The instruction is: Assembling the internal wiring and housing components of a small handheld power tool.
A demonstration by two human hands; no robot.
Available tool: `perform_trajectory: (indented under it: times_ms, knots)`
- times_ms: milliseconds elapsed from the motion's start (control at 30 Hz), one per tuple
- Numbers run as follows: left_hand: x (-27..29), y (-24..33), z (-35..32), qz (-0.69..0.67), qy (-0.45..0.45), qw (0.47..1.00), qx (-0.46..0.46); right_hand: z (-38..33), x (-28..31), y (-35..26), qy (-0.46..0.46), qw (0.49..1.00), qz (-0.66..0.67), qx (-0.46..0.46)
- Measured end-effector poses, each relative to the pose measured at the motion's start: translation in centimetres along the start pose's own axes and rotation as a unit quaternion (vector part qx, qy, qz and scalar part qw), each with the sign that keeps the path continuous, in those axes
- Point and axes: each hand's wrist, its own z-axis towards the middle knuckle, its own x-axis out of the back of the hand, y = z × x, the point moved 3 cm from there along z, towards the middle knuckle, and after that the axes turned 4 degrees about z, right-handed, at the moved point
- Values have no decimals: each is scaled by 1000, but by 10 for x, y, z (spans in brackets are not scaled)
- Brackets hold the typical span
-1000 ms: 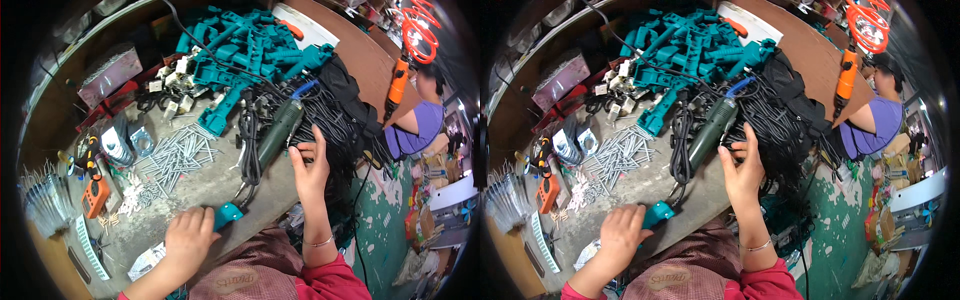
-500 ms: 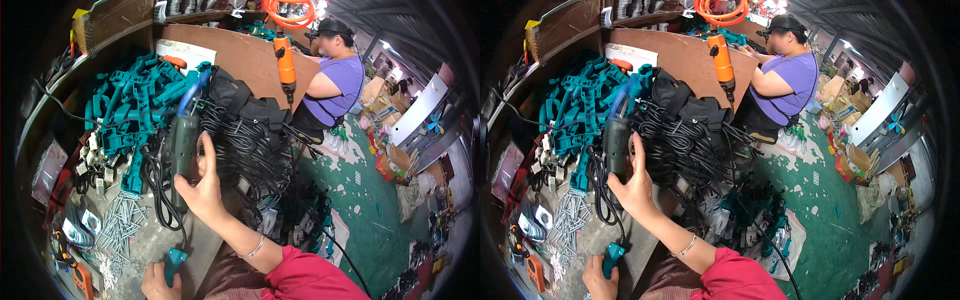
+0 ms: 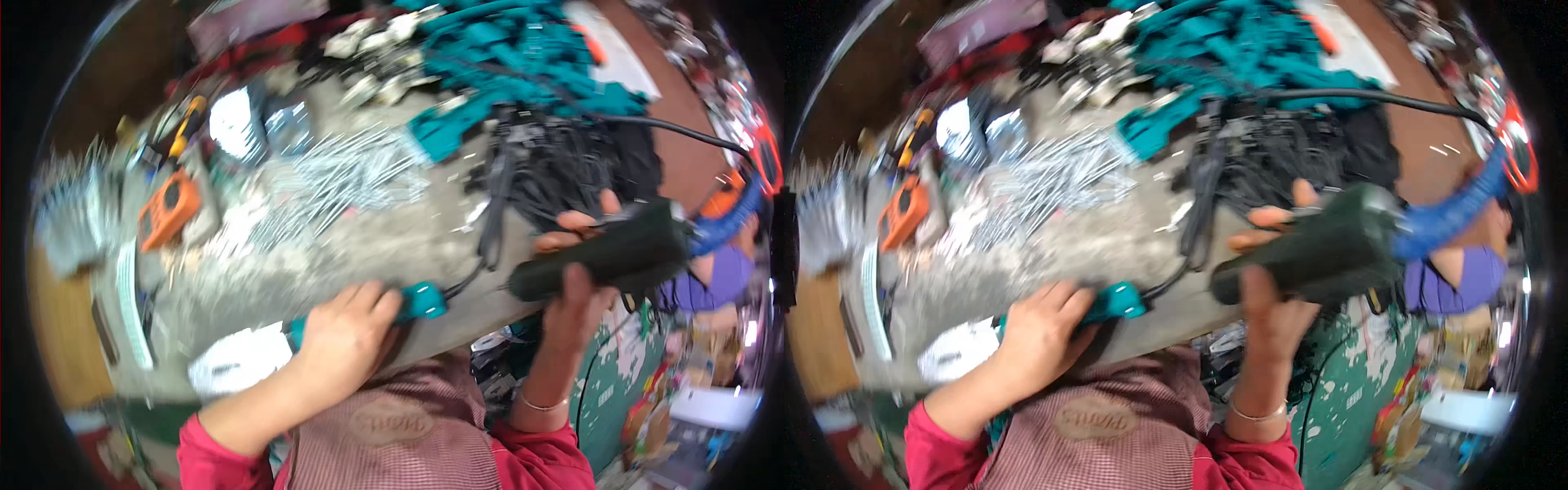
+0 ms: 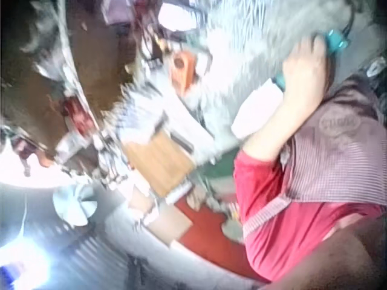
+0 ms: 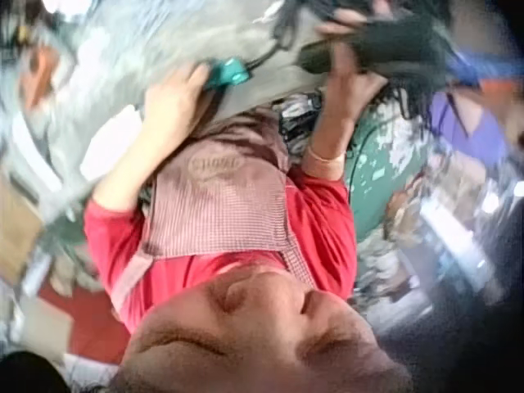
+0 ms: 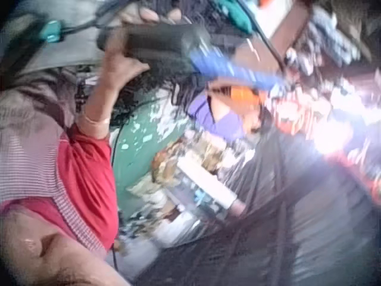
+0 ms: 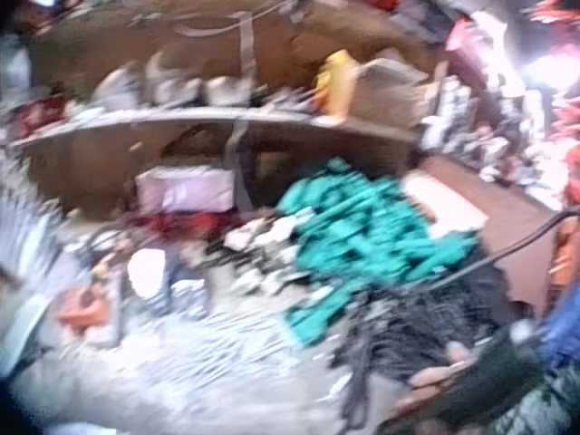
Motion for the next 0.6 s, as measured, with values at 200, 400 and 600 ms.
perform_trajectory:
  times_ms: [200, 400, 600]
  knots:
    - [4, -6, -3, -47, 26, 998, 37, 9, -1, -21, -102, 989, 76, 70]
    - [1, -6, -6, -55, 19, 998, 38, -9, -72, -37, -191, 958, 206, 53]
    - [-2, -5, -4, -44, 31, 998, 39, -8, -87, -24, -273, 948, 163, 32]
